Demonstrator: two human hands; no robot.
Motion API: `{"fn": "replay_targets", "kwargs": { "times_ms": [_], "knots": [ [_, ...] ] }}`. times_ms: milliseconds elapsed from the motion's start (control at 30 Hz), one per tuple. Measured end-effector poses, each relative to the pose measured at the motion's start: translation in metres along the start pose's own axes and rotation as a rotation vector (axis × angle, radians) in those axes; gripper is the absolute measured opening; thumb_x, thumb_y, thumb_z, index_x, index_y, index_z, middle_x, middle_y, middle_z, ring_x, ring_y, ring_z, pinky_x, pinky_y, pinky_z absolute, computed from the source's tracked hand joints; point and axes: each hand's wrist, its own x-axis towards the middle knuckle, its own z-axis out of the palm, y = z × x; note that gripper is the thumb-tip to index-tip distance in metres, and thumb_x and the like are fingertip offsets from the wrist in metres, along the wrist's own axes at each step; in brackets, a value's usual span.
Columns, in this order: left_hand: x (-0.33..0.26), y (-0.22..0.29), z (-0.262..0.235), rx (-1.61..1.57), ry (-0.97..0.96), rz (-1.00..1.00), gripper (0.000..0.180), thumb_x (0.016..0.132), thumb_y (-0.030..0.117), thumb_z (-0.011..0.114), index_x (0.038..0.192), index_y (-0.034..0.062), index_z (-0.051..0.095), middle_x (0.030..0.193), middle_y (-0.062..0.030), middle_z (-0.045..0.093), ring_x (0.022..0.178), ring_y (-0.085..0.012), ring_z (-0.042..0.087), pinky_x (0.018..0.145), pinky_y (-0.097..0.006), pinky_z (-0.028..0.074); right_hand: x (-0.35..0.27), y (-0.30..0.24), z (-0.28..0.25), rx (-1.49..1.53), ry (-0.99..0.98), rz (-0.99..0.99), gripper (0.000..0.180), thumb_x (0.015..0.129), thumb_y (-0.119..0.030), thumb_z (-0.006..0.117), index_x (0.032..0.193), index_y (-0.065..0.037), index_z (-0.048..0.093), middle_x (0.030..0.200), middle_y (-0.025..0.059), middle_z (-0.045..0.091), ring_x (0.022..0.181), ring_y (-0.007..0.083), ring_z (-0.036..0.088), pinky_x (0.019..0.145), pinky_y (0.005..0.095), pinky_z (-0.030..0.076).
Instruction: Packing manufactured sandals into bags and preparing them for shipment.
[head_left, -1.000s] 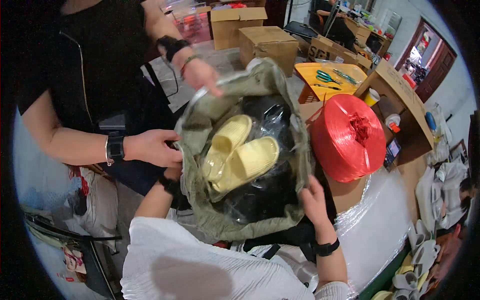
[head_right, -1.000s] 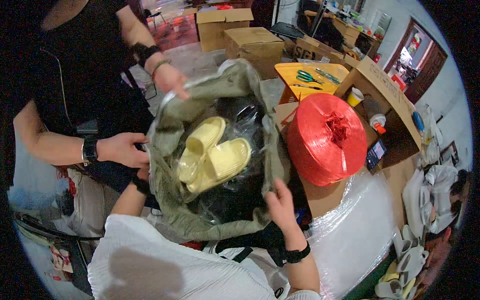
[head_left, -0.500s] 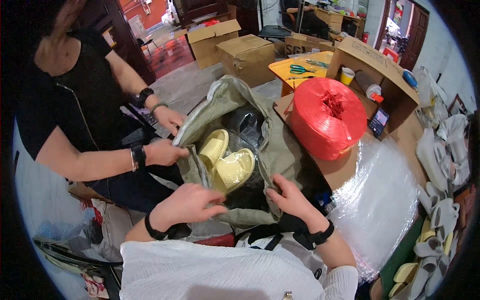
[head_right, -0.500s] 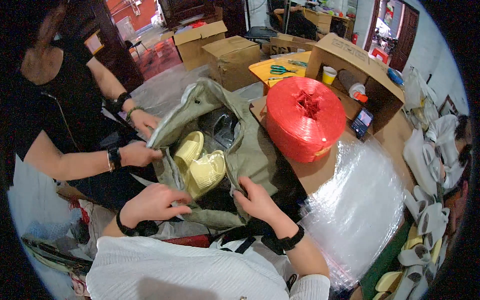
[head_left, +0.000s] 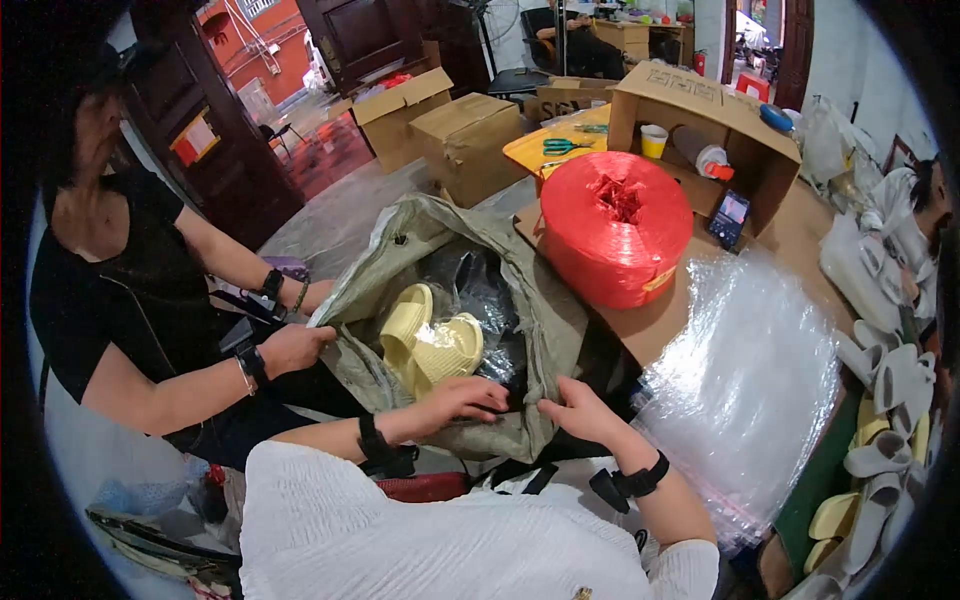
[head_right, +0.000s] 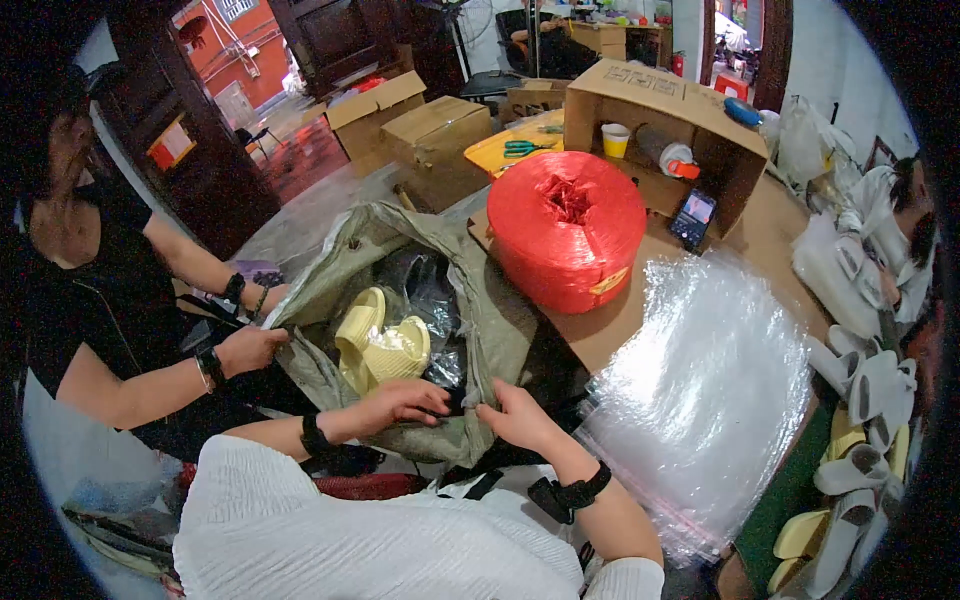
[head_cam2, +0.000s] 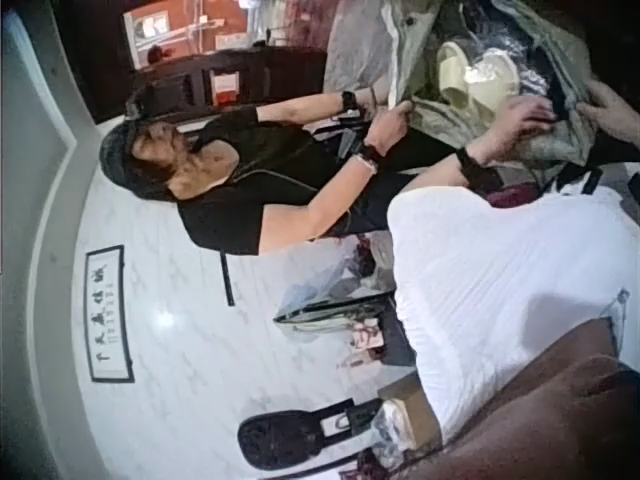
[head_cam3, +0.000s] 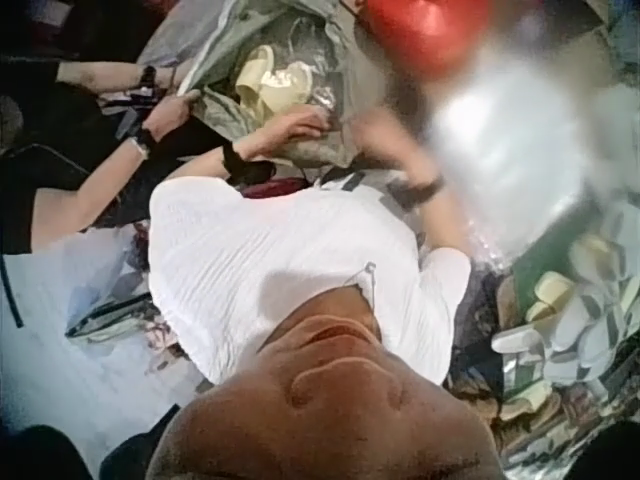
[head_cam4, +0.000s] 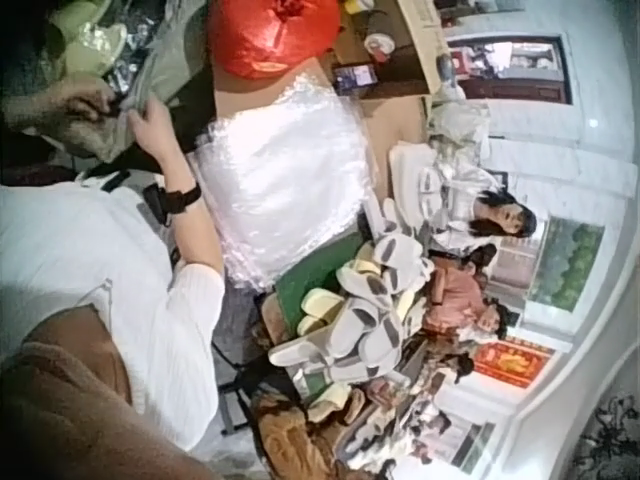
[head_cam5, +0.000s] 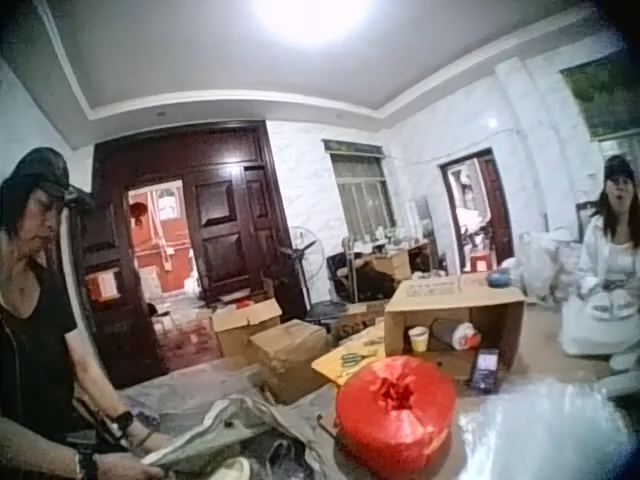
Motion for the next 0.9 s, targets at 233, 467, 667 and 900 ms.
{"fn": "replay_targets", "kwargs": {
  "times_ms": [233,467,667,900],
  "knots": [
    [-0.025,0.017,-0.007,0.16,0.38,-0.117,0.056,0.1,0.032,0.057,0.141,0.0,0.038,0.13,-0.0147,0.057,0.109,-0.0229,0.063,0.089,-0.034,0.054,0.019,-0.004,0.028,-0.215,-0.041,-0.28,0.024,0.088,-0.014,0.062,0.105,0.001,0.054,0.087,0.026,0.063,0.083,0.0455,0.062,0.072,0.0501,0.049],
    [-0.02,0.09,0.064,1.5,0.498,0.74,0.068,0.088,0.042,0.07,0.142,0.0093,0.045,0.141,-0.0195,0.049,0.129,-0.0395,0.048,0.113,-0.05,0.03,0.029,0.006,0.073,-0.244,-0.072,-0.596,0.03,0.086,-0.015,0.062,0.112,0.0,0.06,0.097,0.0256,0.065,0.091,0.044,0.062,0.08,0.0511,0.05],
    [0.002,0.071,0.015,1.66,-0.068,-0.112,0.065,0.085,0.06,0.06,0.128,0.0114,0.064,0.115,-0.0197,0.068,0.115,-0.0362,0.061,0.106,-0.051,0.039,0.006,-0.038,0.059,-0.126,-0.35,-0.452,0.038,0.088,-0.014,0.061,0.124,-0.003,0.054,0.102,0.0233,0.063,0.096,0.0425,0.061,0.083,0.0505,0.05],
    [-0.012,0.049,-0.057,1.692,-0.31,-0.475,0.064,0.063,0.068,0.074,0.097,0.0138,0.077,0.095,-0.0144,0.072,0.091,-0.0336,0.069,0.077,-0.04,0.053,-0.026,-0.04,0.026,-0.302,-0.18,-0.512,0.039,0.091,-0.017,0.062,0.128,-0.004,0.056,0.119,0.0169,0.062,0.11,0.0357,0.059,0.091,0.0433,0.05]
  ]
}}
